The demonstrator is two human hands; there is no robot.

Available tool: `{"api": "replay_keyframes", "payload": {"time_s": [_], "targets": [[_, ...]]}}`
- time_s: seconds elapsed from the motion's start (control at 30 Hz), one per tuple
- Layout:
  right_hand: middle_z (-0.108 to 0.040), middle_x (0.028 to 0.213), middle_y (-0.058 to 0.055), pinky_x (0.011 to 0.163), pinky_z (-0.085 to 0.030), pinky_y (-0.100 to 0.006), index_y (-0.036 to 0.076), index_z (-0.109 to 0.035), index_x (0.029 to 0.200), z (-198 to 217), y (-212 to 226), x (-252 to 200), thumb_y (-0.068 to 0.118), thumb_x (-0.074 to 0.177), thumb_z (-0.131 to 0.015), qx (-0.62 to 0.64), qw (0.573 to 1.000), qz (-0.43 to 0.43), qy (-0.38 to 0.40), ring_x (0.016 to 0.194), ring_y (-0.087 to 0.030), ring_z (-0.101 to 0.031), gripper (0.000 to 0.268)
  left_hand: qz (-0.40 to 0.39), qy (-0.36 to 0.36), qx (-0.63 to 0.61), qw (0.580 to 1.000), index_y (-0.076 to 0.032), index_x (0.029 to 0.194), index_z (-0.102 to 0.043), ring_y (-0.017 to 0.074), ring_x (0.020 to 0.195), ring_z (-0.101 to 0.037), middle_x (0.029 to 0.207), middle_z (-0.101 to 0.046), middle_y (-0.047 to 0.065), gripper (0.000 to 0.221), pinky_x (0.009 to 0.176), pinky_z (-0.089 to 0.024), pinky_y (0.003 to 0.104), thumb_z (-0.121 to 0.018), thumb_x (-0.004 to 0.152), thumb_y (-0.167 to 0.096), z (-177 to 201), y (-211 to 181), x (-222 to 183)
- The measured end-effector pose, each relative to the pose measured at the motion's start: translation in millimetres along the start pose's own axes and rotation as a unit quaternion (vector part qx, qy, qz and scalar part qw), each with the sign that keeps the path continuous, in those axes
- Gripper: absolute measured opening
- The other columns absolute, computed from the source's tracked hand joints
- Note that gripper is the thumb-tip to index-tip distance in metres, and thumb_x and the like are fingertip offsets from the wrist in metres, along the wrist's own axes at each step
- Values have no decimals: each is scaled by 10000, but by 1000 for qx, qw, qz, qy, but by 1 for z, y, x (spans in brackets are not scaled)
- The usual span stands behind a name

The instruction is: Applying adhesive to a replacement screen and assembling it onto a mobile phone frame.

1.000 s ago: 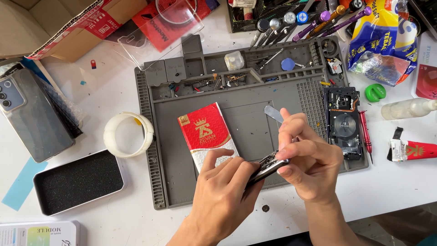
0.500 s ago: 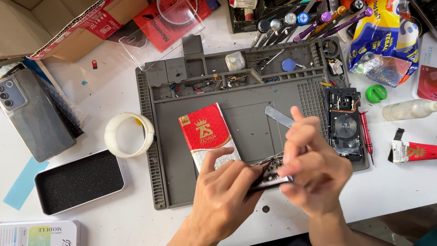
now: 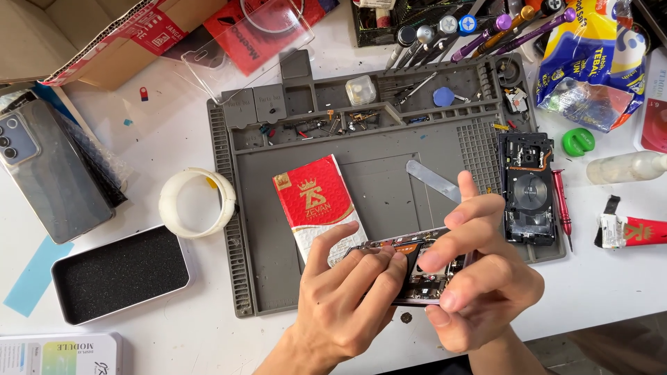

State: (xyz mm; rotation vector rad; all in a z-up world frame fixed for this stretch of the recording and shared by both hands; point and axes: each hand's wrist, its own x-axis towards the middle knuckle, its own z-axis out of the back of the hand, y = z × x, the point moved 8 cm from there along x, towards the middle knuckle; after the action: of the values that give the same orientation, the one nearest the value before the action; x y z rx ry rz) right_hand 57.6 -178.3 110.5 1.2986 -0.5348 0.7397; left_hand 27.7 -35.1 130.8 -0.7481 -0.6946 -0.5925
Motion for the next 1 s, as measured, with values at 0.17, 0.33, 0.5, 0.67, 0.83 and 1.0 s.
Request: {"api": "replay_keyframes", "payload": {"time_s": [0.17,0.33,0.5,0.67,0.83,1.0], "targets": [[-689,1161,-108,1332,-277,-584,261,-552,859,-2,-3,-1,325,861,-665,-19,1000,-16,-13,1194,-212,-500,130,17,7,-27,999,10,940,-663,183,609,-600,791,-653,82,172,898,-554,495,-506,1005,-17,-3,6,0],[-438,1601,-345,1273,-446,-465,84,-430,1556,0,-9,-4,536,958,-679,51,994,-77,-56,1564,-428,-457,790,128,-19,-167,977,-60,862,-620,130,569,-551,737,-680,-16,176,923,-554,423,-793,854,-31,-9,29,-11],[-563,955,-37,1258,-436,-527,62,-614,1119,9,-6,0,394,936,-620,-85,986,-112,-89,978,-211,-487,379,216,-10,-285,934,-87,852,-674,130,640,-579,815,-727,-17,188,967,-550,406,-842,845,-172,-9,44,-16],[-597,913,-30,1269,-421,-527,112,-660,1070,10,0,-5,349,878,-688,-106,986,-87,-94,1027,-244,-484,306,254,-28,-402,879,-50,864,-667,198,686,-642,777,-715,55,183,781,-576,347,-776,897,-193,-18,47,-22],[-565,812,-22,1240,-397,-535,135,-692,959,8,12,1,324,836,-685,-159,979,-76,-103,983,-252,-485,226,305,-10,-490,816,-26,876,-671,226,725,-676,765,-698,86,188,729,-577,340,-768,913,-182,-33,47,-30],[-579,760,19,1219,-357,-496,183,-694,940,3,17,4,292,829,-679,-164,980,-63,-89,987,-228,-472,156,309,-25,-518,797,-40,910,-655,208,715,-663,815,-721,115,213,677,-549,305,-771,921,-219,-37,48,-33]]}}
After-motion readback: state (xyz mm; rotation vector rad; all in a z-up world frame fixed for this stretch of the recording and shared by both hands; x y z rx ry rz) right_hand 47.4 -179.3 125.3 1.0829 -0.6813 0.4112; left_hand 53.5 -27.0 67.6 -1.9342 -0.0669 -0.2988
